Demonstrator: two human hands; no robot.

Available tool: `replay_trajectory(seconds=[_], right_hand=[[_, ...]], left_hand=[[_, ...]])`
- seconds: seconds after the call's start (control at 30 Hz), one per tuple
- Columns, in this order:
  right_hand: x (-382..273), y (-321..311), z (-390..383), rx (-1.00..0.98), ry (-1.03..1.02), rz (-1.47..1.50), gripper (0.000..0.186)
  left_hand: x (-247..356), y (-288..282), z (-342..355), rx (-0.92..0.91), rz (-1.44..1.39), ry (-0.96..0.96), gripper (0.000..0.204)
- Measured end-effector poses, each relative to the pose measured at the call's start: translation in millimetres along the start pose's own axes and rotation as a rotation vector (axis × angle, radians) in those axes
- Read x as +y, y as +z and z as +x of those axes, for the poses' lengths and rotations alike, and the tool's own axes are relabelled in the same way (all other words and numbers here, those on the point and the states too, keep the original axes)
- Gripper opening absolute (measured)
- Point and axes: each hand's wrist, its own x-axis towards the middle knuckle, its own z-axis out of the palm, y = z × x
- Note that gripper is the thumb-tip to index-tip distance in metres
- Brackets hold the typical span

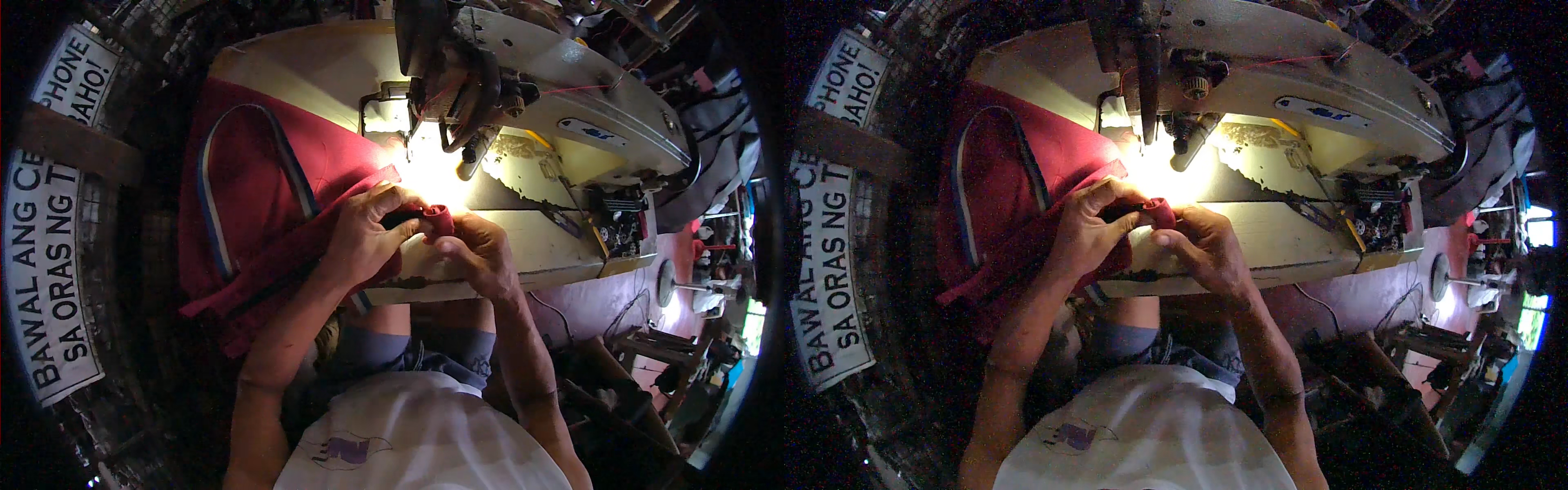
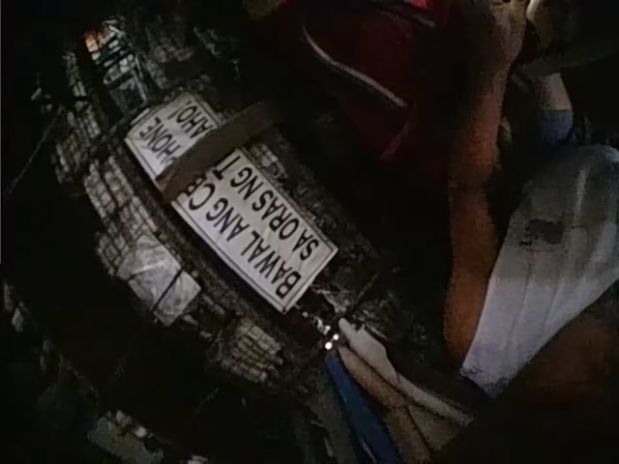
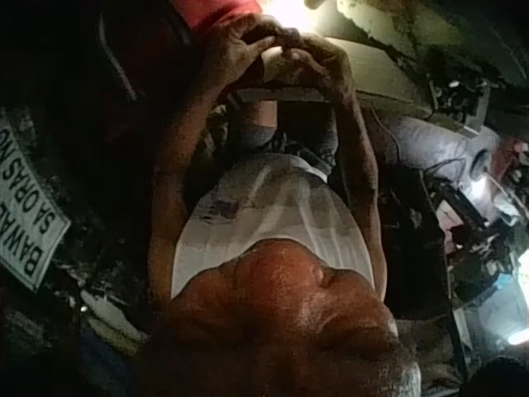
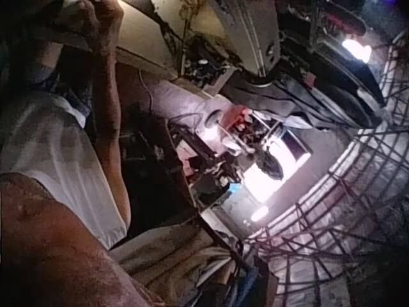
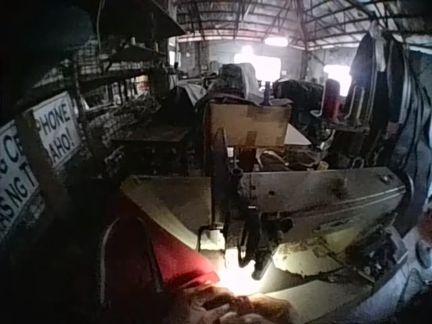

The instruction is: Sewing a black zipper onto maroon fabric using an industrial sewing machine.

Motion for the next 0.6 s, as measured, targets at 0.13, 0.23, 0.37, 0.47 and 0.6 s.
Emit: replay_trajectory(seconds=[0.13,0.23,0.37,0.47,0.6], right_hand=[[5.1,5.1,4.8,0.076,0.024,-0.039,0.023],[8.5,4.9,6.5,0.091,0.02,-0.025,0.022],[8.9,4.3,9.4,0.097,0.021,-0.005,0.023],[10.6,1.3,11.8,0.111,0.025,0.002,0.024],[9.9,0.1,14.5,0.081,0.027,0.021,0.023]], left_hand=[[5.9,3.9,4.5,0.064,0.106,-0.203,0.026],[6.8,-1.2,8.8,-0.02,0.173,-0.133,0.023],[9.5,-5.5,14.9,-0.073,0.166,-0.145,0.024],[3.4,-7.8,15.4,-0.13,-0.003,-0.225,0.026],[2.4,-11.6,15.8,-0.195,-0.133,-0.26,0.021]])
